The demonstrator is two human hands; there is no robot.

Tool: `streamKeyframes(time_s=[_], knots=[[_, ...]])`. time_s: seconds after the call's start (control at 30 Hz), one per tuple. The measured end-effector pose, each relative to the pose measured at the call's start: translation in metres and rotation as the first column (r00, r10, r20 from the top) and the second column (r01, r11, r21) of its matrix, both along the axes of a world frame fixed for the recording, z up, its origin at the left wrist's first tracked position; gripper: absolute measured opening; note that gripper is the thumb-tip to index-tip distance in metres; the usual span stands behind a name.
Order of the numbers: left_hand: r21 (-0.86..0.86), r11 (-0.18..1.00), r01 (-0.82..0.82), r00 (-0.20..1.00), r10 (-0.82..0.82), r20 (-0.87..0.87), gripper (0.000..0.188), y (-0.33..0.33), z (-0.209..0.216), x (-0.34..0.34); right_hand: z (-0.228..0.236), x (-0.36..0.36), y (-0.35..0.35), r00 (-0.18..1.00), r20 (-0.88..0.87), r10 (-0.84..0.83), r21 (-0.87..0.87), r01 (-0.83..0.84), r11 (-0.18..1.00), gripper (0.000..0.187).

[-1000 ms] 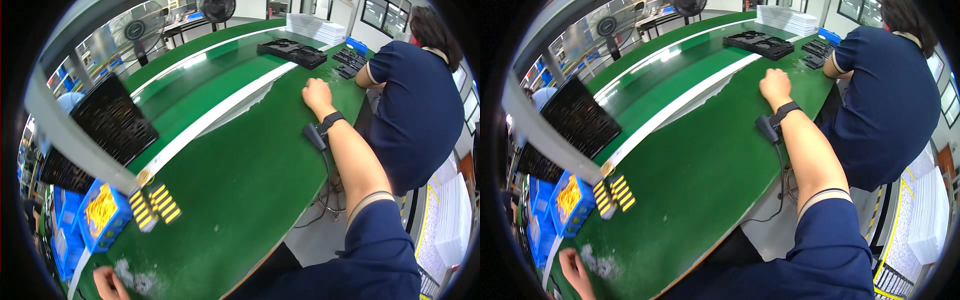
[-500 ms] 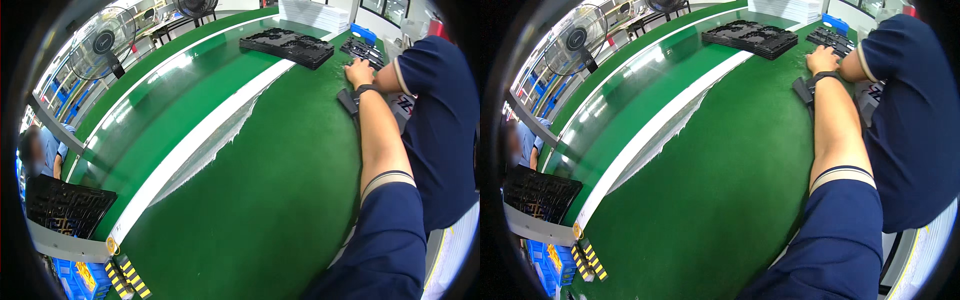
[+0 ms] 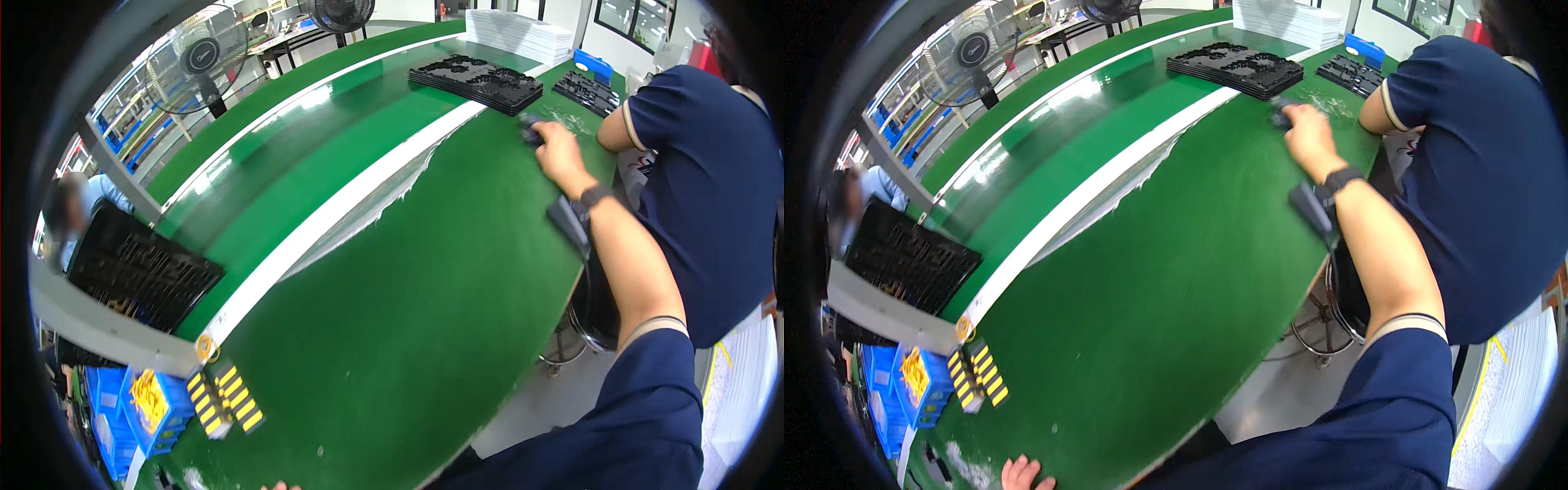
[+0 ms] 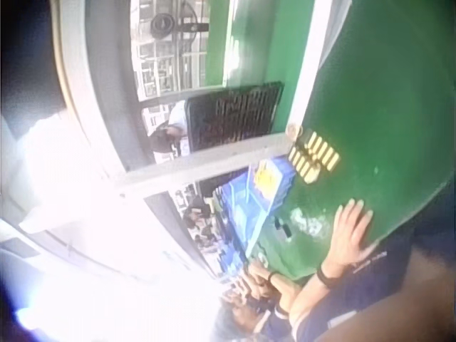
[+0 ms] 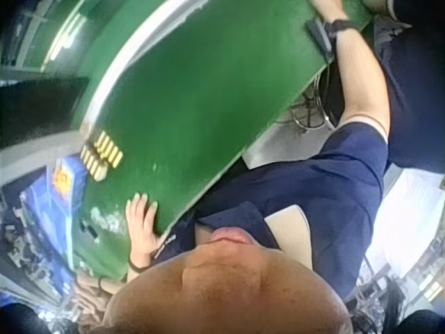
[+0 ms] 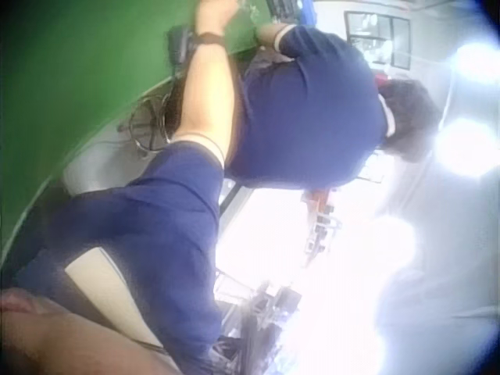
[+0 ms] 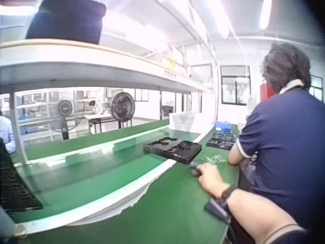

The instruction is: Assembling small black plastic components and applying yellow and black striped labels on a production line.

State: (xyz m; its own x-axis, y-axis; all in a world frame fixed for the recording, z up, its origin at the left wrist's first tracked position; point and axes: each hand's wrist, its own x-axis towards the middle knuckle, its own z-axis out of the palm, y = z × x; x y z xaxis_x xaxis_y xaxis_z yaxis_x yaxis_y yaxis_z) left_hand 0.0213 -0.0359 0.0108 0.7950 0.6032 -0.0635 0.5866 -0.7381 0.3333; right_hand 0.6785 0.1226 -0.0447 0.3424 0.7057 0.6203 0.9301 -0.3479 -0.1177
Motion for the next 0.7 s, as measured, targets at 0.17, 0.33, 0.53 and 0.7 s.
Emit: streamKeyframes(time_s=[0.17,0.33,0.53,0.7], knots=[[0.058,0.998,-0.034,0.993,0.027,0.111,0.048,-0.004,0.007,-0.008,0.001,-0.211,-0.063,0.809,0.039,0.587,0.069,-0.588,0.806,0.043],[0.102,0.975,-0.196,0.954,0.166,0.249,0.06,-0.002,-0.006,-0.032,0.019,-0.374,-0.144,0.481,-0.201,0.853,-0.005,-0.872,0.49,0.052],[-0.081,0.887,-0.454,0.808,0.448,0.384,0.075,-0.02,-0.021,-0.07,0.021,-0.497,-0.18,0.118,-0.38,0.918,0.071,-0.985,0.156,0.048],[-0.616,0.763,-0.197,0.475,0.624,0.621,0.082,-0.016,-0.028,-0.097,0.028,-0.536,-0.181,0.007,-0.507,0.862,0.205,-0.97,0.128,0.039]])
